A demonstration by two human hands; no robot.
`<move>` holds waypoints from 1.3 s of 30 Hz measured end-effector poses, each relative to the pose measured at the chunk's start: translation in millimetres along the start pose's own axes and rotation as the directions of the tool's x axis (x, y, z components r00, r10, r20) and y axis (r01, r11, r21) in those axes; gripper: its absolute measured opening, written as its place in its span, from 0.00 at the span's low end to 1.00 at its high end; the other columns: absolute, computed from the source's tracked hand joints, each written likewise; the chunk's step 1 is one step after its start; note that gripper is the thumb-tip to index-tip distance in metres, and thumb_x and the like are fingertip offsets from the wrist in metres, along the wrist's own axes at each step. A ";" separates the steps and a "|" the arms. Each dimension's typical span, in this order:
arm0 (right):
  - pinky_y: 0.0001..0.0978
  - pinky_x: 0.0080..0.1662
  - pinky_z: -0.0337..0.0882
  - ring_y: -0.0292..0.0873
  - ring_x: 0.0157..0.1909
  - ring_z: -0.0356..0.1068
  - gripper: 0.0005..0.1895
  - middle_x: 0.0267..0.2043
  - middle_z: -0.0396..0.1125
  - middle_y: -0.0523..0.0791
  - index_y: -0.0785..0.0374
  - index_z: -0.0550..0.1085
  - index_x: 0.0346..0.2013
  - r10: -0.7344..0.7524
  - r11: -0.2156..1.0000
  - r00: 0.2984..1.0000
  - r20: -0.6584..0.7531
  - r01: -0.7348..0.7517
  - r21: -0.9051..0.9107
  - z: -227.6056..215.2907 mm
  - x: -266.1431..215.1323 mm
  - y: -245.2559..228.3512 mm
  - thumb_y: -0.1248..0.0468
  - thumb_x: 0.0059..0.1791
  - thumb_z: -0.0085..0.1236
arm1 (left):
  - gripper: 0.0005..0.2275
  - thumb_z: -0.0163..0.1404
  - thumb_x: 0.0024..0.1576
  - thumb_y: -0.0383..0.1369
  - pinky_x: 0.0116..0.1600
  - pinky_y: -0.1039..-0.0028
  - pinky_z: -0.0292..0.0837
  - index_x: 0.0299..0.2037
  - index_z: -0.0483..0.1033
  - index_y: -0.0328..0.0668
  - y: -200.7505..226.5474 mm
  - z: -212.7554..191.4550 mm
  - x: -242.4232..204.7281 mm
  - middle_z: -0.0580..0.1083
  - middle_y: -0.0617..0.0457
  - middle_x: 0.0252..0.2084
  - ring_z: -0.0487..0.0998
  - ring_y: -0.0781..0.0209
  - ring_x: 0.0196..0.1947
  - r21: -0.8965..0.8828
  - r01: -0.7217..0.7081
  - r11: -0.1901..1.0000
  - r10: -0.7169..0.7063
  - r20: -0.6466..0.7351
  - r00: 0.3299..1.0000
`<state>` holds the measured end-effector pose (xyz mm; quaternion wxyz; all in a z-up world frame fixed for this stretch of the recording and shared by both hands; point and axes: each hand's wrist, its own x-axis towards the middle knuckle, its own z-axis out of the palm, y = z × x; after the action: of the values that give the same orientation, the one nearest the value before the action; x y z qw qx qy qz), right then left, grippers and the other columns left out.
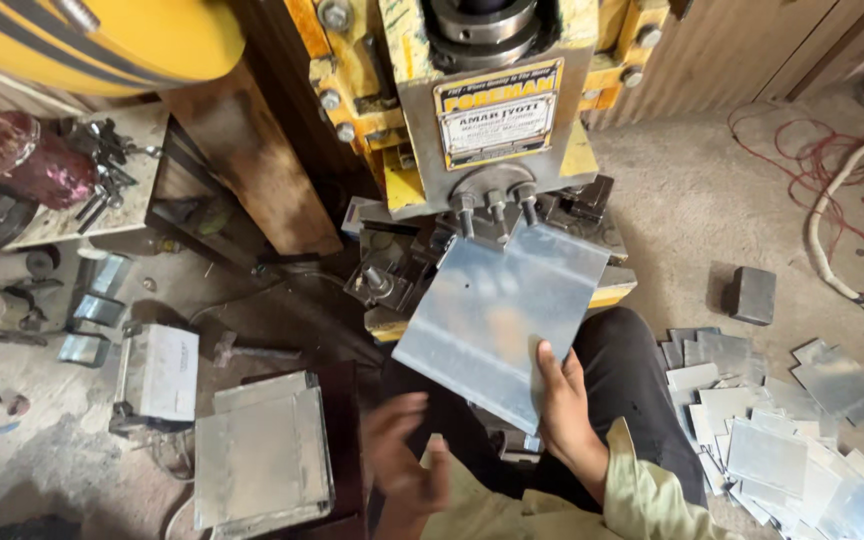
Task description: The person operates a hydraulic press machine to cut or punch metal sheets. They repeatedly pick up rectangular metal sheets, place them into the press, and remove the processed pieces, stacking them on the floor.
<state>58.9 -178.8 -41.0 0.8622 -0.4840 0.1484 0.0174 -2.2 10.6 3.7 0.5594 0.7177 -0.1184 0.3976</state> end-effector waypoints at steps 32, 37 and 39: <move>0.34 0.53 0.68 0.41 0.52 0.68 0.24 0.52 0.68 0.49 0.65 0.64 0.62 -0.010 1.000 0.998 -0.064 0.009 -0.014 -29.9 -38.3 -3.3 0.68 0.51 0.52 | 0.31 0.54 0.56 0.32 0.39 0.61 0.84 0.69 0.53 0.43 -1.6 0.5 -38.5 0.75 0.44 0.56 0.84 0.48 0.45 -0.178 0.964 -0.195 -0.784 0.619 -0.044; 0.40 0.53 0.69 0.44 0.52 0.69 0.23 0.53 0.68 0.48 0.64 0.63 0.62 0.038 0.995 0.997 -0.061 -0.032 0.095 24.3 17.9 -46.7 0.67 0.52 0.50 | 0.24 0.53 0.59 0.33 0.36 0.62 0.85 0.62 0.66 0.22 -53.0 32.7 -3.2 0.77 0.34 0.48 0.83 0.48 0.39 -0.324 0.946 -0.005 -0.737 0.640 0.215; 0.40 0.54 0.69 0.45 0.53 0.68 0.22 0.53 0.67 0.49 0.65 0.63 0.62 -0.002 0.994 0.999 -0.043 0.007 0.114 30.9 31.0 -46.9 0.67 0.53 0.50 | 0.22 0.54 0.56 0.29 0.36 0.61 0.85 0.59 0.67 0.21 -64.1 46.0 12.6 0.77 0.40 0.49 0.84 0.51 0.42 -0.394 0.919 0.003 -0.773 0.582 0.252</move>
<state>104.1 -181.3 4.6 0.8850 -0.4347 0.1667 -0.0035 65.6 -5.0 -35.6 0.8835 0.4090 0.1484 -0.1737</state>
